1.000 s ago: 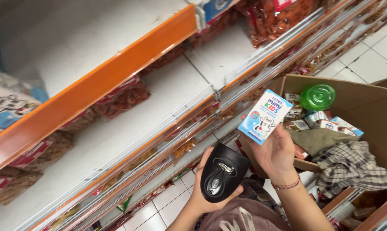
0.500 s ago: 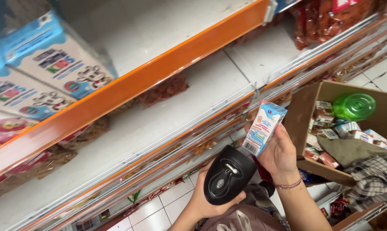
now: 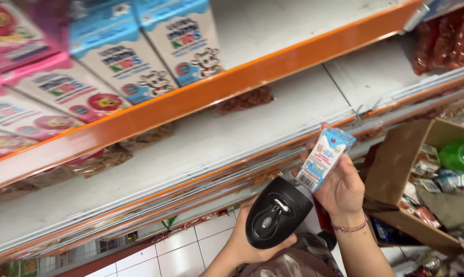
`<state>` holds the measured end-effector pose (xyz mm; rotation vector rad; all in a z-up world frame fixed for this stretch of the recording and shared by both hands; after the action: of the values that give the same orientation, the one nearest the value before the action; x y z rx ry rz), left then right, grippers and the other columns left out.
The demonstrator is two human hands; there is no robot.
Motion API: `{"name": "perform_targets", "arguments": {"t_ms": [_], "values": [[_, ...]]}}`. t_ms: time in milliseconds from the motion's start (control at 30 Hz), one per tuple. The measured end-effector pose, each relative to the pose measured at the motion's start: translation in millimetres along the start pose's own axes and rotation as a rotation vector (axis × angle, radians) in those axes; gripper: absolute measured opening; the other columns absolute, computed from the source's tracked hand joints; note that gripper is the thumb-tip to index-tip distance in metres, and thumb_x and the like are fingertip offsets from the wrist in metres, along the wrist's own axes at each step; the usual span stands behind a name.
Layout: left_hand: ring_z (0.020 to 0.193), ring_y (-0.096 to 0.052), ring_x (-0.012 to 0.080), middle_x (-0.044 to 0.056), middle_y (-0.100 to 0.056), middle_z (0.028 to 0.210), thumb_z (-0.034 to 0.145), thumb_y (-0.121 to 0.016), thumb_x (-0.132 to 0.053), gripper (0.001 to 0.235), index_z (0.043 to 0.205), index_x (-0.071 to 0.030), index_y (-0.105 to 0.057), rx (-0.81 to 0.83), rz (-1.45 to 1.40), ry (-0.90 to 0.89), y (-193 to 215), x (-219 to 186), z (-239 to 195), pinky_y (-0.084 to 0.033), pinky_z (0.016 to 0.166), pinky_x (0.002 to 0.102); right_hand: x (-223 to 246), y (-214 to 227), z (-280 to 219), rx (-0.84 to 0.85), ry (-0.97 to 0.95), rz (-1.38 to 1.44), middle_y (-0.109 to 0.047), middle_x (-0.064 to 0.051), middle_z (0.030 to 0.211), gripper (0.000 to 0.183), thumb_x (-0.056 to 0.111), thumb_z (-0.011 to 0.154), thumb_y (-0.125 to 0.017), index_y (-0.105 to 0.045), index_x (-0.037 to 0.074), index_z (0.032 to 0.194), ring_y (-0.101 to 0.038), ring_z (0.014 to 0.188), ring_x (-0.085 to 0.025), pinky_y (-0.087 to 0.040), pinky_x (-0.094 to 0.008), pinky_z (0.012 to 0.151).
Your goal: The person cleans the orange edges of store shelves using a spray bottle and a cloth. They then pick up a barcode scanner and scan several small milk cartons from a box before placing them on the shelf.
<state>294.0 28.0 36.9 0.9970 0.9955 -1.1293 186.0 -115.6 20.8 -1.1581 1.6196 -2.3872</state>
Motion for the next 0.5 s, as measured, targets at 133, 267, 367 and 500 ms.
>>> {"name": "perform_targets", "arguments": {"t_ms": [133, 267, 367, 500], "values": [[0.109, -0.071, 0.0256, 0.014, -0.068, 0.12, 0.08, -0.09, -0.03, 0.048, 0.112, -0.001, -0.069, -0.04, 0.019, -0.098, 29, -30, 0, -0.059, 0.098, 0.038, -6, -38, 10, 0.172, 0.03, -0.078, -0.056, -0.014, 0.133, 0.076, 0.022, 0.107, -0.058, -0.022, 0.0, 0.171, -0.059, 0.123, -0.032, -0.052, -0.056, 0.104], [0.13, -0.068, 0.0313, 0.018, -0.064, 0.139, 0.077, -0.088, -0.026, 0.058, 0.125, 0.0, -0.068, -0.06, 0.15, -0.305, 60, -84, -2, -0.057, 0.111, 0.041, -13, -71, 15, 0.191, 0.033, -0.28, -0.055, -0.019, 0.138, 0.074, 0.019, 0.1, -0.06, -0.024, -0.002, 0.161, -0.063, 0.124, -0.036, -0.051, -0.054, 0.104], [0.135, -0.066, 0.0308, 0.017, -0.061, 0.146, 0.086, -0.081, -0.02, 0.057, 0.139, -0.003, -0.068, -0.11, 0.207, -0.28, 77, -101, 2, -0.059, 0.116, 0.04, -10, -94, 25, 0.19, 0.14, -0.48, -0.054, -0.017, 0.145, 0.07, 0.016, 0.101, -0.065, -0.032, -0.006, 0.158, -0.058, 0.132, -0.029, -0.046, -0.046, 0.113], [0.142, -0.063, 0.0342, 0.019, -0.054, 0.156, 0.09, -0.075, -0.016, 0.054, 0.141, -0.002, -0.064, -0.136, 0.238, -0.292, 99, -122, 3, -0.057, 0.115, 0.043, 10, -143, 32, 0.23, 0.403, -0.838, -0.059, -0.011, 0.137, 0.058, 0.015, 0.101, -0.075, -0.05, -0.007, 0.148, -0.058, 0.124, -0.018, -0.048, -0.032, 0.11]]}}
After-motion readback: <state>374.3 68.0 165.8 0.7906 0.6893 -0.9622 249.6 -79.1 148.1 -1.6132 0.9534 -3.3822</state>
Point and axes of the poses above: each hand's wrist, its own z-axis towards the middle knuckle, its own y-axis out of the back of the hand, x = y × z, the point moved 10 cm from there along z, towards the middle knuckle
